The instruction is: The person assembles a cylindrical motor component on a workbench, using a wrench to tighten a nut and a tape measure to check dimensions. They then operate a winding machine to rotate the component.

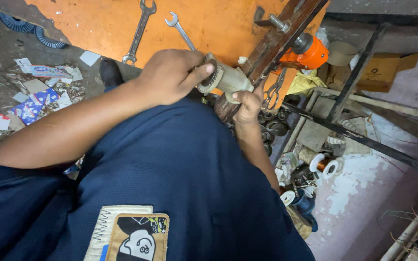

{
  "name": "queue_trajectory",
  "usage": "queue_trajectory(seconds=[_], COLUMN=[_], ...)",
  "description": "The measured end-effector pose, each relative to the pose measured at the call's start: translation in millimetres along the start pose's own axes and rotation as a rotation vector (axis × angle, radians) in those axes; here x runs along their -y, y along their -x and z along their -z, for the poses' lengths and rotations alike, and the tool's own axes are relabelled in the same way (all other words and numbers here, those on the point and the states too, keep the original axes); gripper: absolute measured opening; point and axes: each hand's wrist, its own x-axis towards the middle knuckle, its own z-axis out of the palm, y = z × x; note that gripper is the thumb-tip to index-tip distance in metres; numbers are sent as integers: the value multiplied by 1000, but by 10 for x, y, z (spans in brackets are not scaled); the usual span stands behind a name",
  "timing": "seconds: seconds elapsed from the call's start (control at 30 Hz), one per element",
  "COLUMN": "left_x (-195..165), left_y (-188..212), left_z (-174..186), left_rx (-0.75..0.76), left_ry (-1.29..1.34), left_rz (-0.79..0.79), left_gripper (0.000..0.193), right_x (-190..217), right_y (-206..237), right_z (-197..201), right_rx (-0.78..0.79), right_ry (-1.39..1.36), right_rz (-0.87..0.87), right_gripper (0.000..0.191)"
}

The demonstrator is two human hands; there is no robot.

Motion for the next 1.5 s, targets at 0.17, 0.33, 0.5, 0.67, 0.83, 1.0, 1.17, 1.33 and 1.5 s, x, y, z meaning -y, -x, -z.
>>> queue_trajectory(seconds=[0.17, 0.33, 0.5, 0.67, 0.83, 1.0, 1.17, 1.33, 1.5], left_x=[17, 221, 355, 363, 519, 885, 1125, 1153, 1098], left_y=[-3, 25, 4, -18, 46, 205, 223, 88, 0], left_z=[-173, -276, -308, -258, -151, -163, -321, -359, -224], left_rx=[-12, -3, 6, 30, 190, -99, -83, -164, -105], left_ry=[163, 222, 162, 157, 190, -546, -774, -860, -809], left_rz=[90, -61, -188, -225, -82, 177, 480, 507, 531], left_gripper=[34, 30, 27, 31, 44, 52, 38, 32, 25], right_x=[-12, -33, -33, 54, 220, 546, 620, 63, -242], right_y=[-21, -28, -34, -26, -7, 153, 429, 233, 101], right_z=[-18, 17, 56, -19, -155, -71, 194, 271, 241], right_rx=[8, 14, 47, 57, 117, 98, -77, -122, -76], right_ry=[-7, -15, -46, -48, -84, -54, 729, 126, 248], right_rz=[24, 17, -6, -27, -80, -41, 283, 14, -12], right_gripper=[87, 85, 83, 77, 73, 55, 47, 59, 76])
